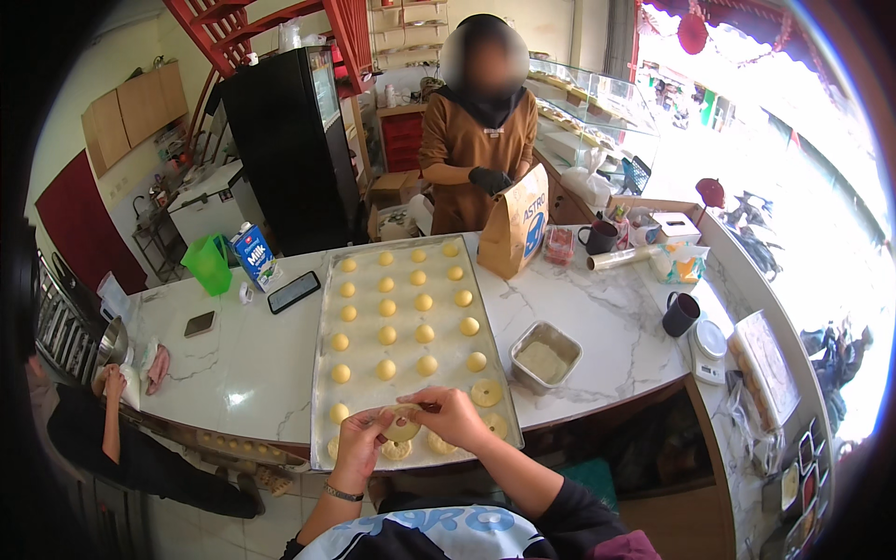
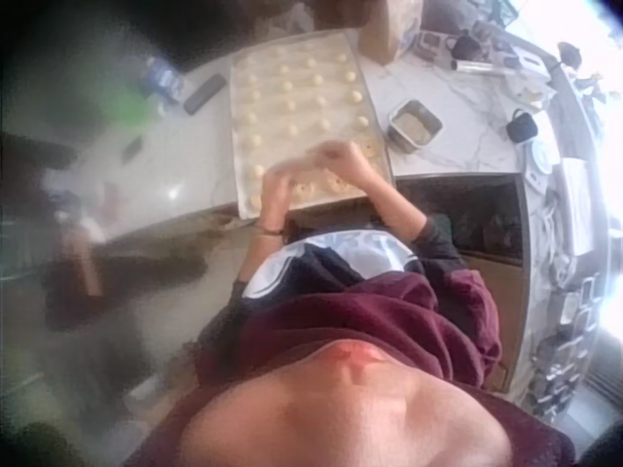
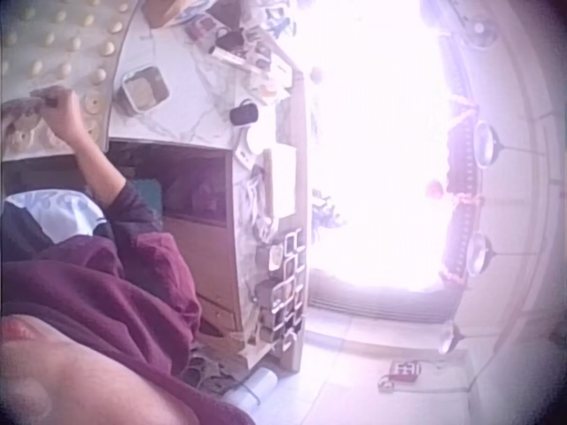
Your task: The person takes dough balls from a tray, presses a hole into the center of each one with their thumb, and places them back on the tray.
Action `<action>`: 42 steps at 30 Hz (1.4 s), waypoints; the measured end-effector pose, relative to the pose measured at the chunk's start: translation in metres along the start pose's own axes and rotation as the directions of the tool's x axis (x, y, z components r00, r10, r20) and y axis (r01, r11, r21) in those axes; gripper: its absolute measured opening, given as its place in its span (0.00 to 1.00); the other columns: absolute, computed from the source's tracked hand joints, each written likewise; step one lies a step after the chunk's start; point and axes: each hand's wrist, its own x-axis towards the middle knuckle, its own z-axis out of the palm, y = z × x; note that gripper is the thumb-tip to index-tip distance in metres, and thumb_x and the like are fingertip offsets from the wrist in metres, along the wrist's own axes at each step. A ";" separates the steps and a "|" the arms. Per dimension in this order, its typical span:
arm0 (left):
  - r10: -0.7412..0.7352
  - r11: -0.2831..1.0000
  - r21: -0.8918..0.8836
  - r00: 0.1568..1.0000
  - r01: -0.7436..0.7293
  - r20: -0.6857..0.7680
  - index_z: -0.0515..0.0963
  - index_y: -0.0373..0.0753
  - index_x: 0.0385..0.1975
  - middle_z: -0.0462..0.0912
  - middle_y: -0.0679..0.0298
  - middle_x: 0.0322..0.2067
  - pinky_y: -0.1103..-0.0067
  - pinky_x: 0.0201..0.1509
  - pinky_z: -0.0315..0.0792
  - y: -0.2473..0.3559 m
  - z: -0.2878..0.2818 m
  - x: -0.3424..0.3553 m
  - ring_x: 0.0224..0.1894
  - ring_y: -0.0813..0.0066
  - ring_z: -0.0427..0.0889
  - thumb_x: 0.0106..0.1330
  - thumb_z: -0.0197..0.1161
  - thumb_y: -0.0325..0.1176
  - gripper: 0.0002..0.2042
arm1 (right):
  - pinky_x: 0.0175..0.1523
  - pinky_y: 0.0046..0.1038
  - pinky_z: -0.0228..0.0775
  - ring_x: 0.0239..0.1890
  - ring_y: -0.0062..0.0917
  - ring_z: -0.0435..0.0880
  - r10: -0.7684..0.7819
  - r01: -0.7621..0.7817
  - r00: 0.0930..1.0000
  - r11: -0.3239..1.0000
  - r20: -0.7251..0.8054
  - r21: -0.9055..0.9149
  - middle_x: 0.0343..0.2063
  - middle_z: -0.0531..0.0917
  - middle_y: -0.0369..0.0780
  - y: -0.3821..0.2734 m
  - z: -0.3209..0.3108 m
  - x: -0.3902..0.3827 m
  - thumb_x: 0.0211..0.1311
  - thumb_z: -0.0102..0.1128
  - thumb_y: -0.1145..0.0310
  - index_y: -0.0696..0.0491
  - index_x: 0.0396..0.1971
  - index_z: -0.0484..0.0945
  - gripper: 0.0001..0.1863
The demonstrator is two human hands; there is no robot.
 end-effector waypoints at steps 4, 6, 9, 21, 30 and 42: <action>-0.019 0.999 0.050 0.999 0.017 0.029 0.79 0.31 0.35 0.82 0.63 0.28 0.87 0.29 0.71 0.000 0.000 0.004 0.27 0.81 0.79 0.57 0.64 0.29 0.09 | 0.36 0.22 0.71 0.30 0.20 0.79 -0.074 0.077 0.997 0.986 0.025 -0.150 0.30 0.81 0.40 -0.005 -0.004 -0.001 0.54 0.59 0.72 0.53 0.41 0.80 0.13; -0.009 1.000 0.017 0.999 0.009 -0.032 0.80 0.31 0.35 0.82 0.66 0.27 0.91 0.26 0.66 -0.001 0.000 0.004 0.24 0.85 0.77 0.57 0.65 0.30 0.10 | 0.37 0.22 0.71 0.30 0.19 0.80 -0.012 0.014 1.000 0.995 0.024 -0.094 0.30 0.82 0.40 -0.003 -0.005 -0.001 0.55 0.59 0.73 0.53 0.42 0.79 0.13; -0.093 0.990 0.113 0.995 0.088 0.041 0.80 0.32 0.34 0.82 0.67 0.26 0.91 0.24 0.64 -0.008 -0.009 0.010 0.21 0.88 0.73 0.57 0.65 0.31 0.10 | 0.38 0.21 0.71 0.31 0.19 0.80 0.074 -0.074 0.997 0.995 0.012 0.068 0.31 0.82 0.40 -0.006 -0.005 0.002 0.55 0.60 0.73 0.56 0.43 0.78 0.14; -0.113 0.989 0.105 0.992 0.107 0.056 0.81 0.35 0.33 0.81 0.70 0.23 0.91 0.24 0.63 -0.005 -0.005 0.011 0.23 0.89 0.74 0.56 0.66 0.35 0.11 | 0.41 0.18 0.71 0.36 0.19 0.80 0.067 -0.084 0.992 0.983 0.108 0.162 0.35 0.78 0.38 -0.007 -0.010 0.001 0.57 0.57 0.77 0.61 0.42 0.78 0.12; -0.103 0.994 0.039 0.995 0.103 0.013 0.81 0.34 0.33 0.81 0.68 0.26 0.89 0.25 0.67 0.002 -0.009 0.006 0.24 0.87 0.75 0.57 0.66 0.34 0.10 | 0.41 0.17 0.70 0.35 0.17 0.79 0.089 -0.097 0.993 0.989 0.075 0.108 0.32 0.81 0.37 -0.003 -0.005 0.004 0.55 0.59 0.76 0.59 0.43 0.78 0.14; -0.221 0.975 -0.013 0.972 0.222 0.075 0.80 0.34 0.34 0.82 0.65 0.27 0.88 0.28 0.70 0.003 -0.010 0.000 0.28 0.83 0.79 0.56 0.67 0.35 0.12 | 0.36 0.16 0.66 0.33 0.13 0.74 0.083 -0.088 0.996 0.987 0.038 0.135 0.32 0.78 0.35 0.005 0.000 0.002 0.54 0.61 0.75 0.55 0.44 0.79 0.15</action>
